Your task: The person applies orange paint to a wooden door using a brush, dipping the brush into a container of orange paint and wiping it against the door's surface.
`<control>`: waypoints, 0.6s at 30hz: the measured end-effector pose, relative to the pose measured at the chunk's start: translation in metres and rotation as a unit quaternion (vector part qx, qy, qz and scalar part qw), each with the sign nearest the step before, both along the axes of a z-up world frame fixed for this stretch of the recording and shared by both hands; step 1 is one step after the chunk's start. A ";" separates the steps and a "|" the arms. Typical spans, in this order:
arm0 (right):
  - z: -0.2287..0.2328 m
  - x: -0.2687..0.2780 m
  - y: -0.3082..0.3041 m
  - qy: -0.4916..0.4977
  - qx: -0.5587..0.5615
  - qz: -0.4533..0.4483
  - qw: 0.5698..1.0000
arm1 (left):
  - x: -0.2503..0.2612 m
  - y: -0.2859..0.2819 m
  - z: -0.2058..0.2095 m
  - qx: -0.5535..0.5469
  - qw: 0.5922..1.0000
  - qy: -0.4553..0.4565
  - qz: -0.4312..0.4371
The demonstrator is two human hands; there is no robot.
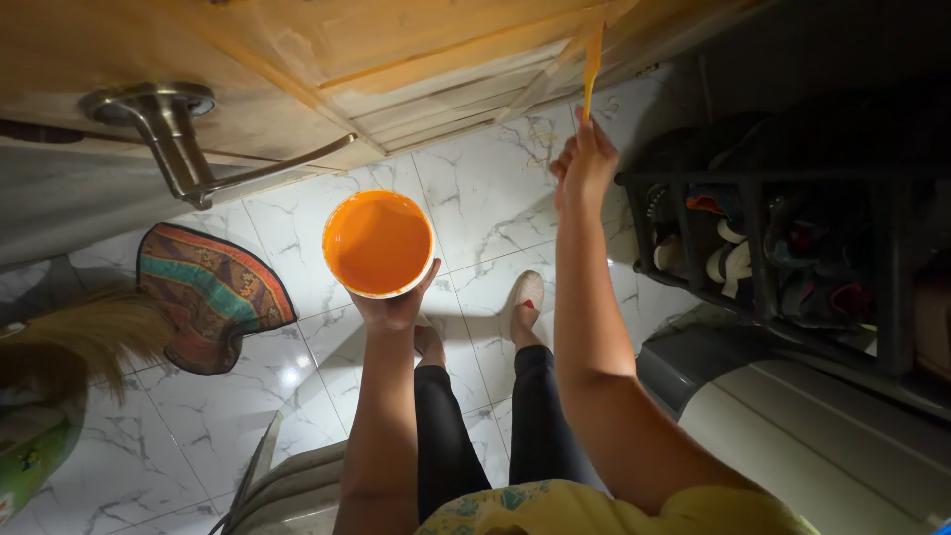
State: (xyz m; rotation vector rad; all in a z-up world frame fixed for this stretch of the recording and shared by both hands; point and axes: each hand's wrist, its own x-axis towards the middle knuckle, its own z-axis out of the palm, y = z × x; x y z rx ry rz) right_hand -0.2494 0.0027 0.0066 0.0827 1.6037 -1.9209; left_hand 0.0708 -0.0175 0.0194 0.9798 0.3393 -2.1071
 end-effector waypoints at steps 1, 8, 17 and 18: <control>-0.004 0.000 -0.011 -0.016 0.017 0.000 1.000 | -0.001 -0.001 0.000 0.006 1.000 -0.010 0.001; -0.009 0.059 -0.015 -0.038 0.075 0.108 0.991 | 0.000 0.006 0.002 -0.001 1.000 -0.020 0.002; -0.015 0.033 -0.037 -0.020 -0.064 0.044 0.997 | 0.005 0.004 -0.006 0.019 0.999 -0.015 0.022; -0.021 0.053 -0.046 -0.005 -0.051 0.059 0.997 | 0.006 0.003 -0.006 0.021 0.999 -0.010 0.027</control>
